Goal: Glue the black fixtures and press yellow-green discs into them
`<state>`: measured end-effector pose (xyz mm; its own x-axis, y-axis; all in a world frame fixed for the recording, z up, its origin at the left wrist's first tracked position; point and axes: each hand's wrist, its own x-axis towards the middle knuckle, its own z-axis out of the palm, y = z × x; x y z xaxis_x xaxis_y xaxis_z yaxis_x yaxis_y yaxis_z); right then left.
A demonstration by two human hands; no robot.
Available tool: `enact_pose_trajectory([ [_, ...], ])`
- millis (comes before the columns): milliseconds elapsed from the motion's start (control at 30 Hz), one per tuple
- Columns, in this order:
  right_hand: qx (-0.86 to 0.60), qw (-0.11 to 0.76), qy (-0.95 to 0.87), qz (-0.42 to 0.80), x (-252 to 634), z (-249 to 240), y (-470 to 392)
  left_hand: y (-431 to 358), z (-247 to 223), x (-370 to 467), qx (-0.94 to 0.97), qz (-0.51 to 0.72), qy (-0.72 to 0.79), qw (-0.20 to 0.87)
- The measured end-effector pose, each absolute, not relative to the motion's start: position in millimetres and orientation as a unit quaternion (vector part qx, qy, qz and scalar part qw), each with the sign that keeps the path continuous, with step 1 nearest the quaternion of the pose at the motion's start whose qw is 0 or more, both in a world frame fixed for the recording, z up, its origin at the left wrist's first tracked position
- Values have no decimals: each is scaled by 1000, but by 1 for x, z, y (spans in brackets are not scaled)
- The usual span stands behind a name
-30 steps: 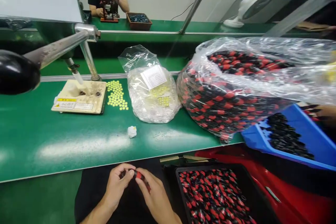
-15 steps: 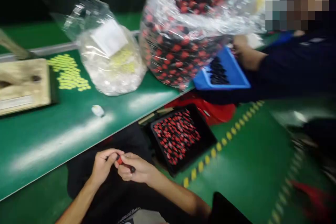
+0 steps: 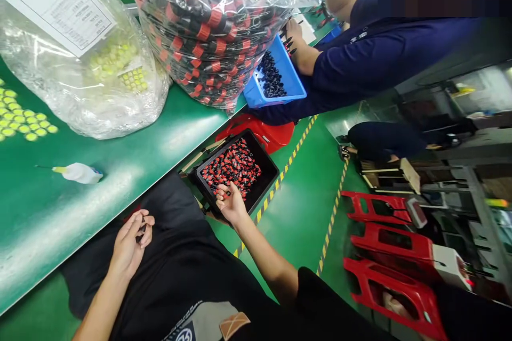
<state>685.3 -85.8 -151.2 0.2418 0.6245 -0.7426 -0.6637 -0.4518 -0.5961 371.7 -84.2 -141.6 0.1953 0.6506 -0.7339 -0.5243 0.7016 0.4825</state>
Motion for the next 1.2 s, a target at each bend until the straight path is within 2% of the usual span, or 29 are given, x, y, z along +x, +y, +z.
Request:
enact_pose_trajectory([
  [200,-517,459,-44,721,591,-137,-69,-87,-133,382,88,408,504,756],
  [300,-485,436,-139,745,550,-122,-63,-89,-130,384,94,429,496,749],
  [433,-474,430,-340,689,519,-114,-63,-92,-126,380,95,455,508,726],
  [633,-492,467,-338,653,496,-120,-74,-94,-120,382,90,470,500,722],
  [867,-523,422,-456,584,509,-123,-75,-90,-120,388,80,510,514,685],
  [1000,-498,375,-534,570,525,-120,-75,-89,-122,387,81,516,536,663],
  [1067,-503,345,-599,518,530,-116,-77,-90,-123,387,86,519,544,654],
  [1200,-513,209,-702,448,533,-108,-77,-93,-122,386,101,532,559,628],
])
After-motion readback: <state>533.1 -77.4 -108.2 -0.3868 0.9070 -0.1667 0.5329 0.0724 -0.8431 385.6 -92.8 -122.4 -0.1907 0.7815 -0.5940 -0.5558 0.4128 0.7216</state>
